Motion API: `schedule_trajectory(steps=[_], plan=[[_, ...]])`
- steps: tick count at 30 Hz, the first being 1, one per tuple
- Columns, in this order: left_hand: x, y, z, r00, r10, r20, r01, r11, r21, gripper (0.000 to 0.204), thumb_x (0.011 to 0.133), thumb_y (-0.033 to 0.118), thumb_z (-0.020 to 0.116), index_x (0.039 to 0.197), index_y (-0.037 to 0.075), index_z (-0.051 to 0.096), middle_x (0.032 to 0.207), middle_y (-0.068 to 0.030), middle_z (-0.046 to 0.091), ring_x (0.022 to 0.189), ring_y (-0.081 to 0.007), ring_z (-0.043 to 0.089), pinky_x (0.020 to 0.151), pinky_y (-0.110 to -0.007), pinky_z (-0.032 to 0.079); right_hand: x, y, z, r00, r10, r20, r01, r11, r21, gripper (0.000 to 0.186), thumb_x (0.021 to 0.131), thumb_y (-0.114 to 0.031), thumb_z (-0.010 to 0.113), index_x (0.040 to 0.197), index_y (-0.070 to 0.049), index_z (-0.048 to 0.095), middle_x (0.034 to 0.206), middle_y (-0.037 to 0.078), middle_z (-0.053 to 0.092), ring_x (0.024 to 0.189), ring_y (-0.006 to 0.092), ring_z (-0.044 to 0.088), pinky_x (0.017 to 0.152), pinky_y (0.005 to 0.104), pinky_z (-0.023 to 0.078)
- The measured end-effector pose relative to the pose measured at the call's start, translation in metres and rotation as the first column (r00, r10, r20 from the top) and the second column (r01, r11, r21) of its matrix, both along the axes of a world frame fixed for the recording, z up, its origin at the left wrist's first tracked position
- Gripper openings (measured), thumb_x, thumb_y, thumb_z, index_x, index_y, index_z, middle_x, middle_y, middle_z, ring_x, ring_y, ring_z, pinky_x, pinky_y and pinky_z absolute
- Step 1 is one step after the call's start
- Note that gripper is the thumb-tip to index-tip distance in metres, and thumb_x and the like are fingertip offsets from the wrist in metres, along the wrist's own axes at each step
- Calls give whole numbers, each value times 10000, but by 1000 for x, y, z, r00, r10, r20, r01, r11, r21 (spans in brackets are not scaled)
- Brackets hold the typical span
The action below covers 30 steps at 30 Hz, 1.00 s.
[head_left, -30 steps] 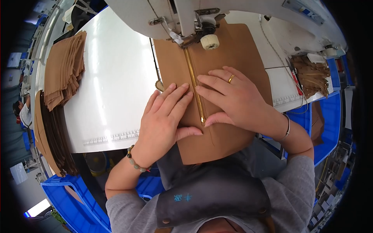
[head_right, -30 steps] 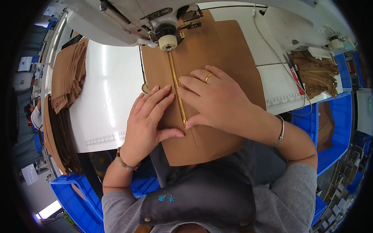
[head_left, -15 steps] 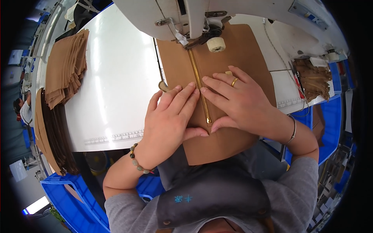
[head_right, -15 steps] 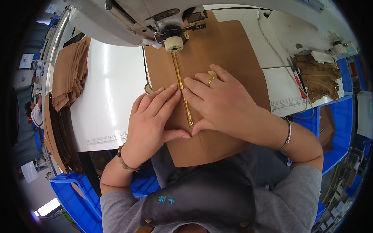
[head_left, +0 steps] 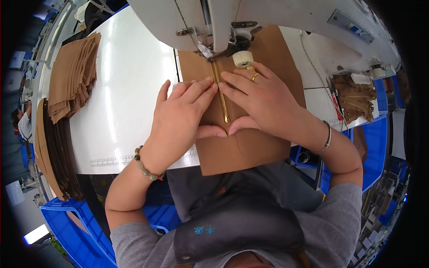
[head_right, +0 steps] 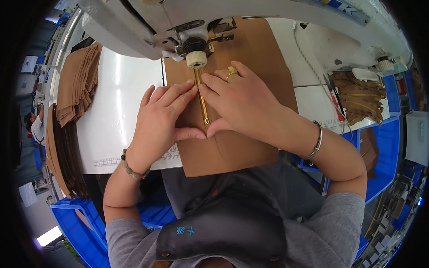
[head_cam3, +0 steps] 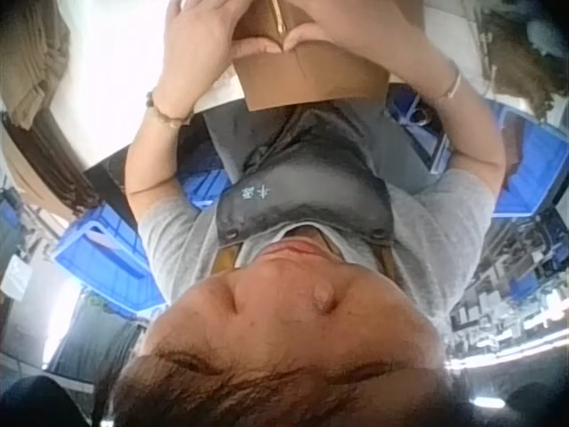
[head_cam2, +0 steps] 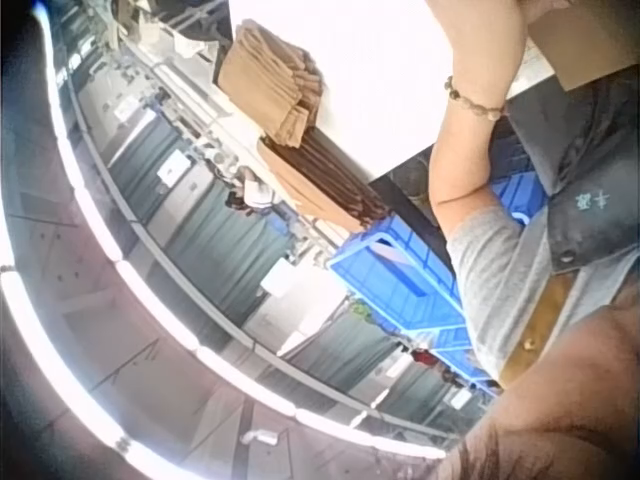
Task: Sewing a zipper and additional components onto a leather bag panel using an industrial sewing machine.
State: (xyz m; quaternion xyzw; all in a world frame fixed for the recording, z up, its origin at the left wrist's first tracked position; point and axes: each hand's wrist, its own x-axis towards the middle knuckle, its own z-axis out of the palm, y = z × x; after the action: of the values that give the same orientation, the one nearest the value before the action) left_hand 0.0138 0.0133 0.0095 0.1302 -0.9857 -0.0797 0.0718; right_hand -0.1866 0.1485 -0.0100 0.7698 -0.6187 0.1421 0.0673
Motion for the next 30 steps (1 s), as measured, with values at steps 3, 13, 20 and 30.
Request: schedule_trajectory(steps=[3,13,20,30], plan=[[-6,-9,-1,999,-1,-37,0,1000,-23,937,638,630,792,1393,97,642,1429,-29,621,1262,-295,585,1171,-575,377,-4,-10,-2,1000,-10,0,10,999,-33,854,703,-632,776,1281,-12,666,1292,107,658,1226,265,614,1137,478,431],[-22,-33,-2,997,-12,-74,16,998,60,874,676,570,814,1367,60,654,1361,-50,628,1221,-294,583,1106,-546,425,-17,-29,-8,998,-17,56,23,994,-111,706,680,-584,812,1142,-57,729,1078,74,685,1115,248,634,1044,414,472],[-18,-29,-7,993,-4,-121,23,987,157,761,730,447,842,1347,36,674,1400,-89,631,1279,-313,588,1121,-467,466,-11,-22,2,1000,-12,14,15,979,-201,606,711,-527,816,1106,-76,734,1094,70,684,1081,244,656,977,413,525],[9,5,-15,984,-5,-179,40,980,194,602,768,319,874,1275,30,730,1371,-117,684,1339,-331,610,1071,-417,537,-3,-5,-8,986,50,162,-29,991,-130,432,745,-358,836,1064,-86,731,1165,89,682,906,249,696,808,374,570]])
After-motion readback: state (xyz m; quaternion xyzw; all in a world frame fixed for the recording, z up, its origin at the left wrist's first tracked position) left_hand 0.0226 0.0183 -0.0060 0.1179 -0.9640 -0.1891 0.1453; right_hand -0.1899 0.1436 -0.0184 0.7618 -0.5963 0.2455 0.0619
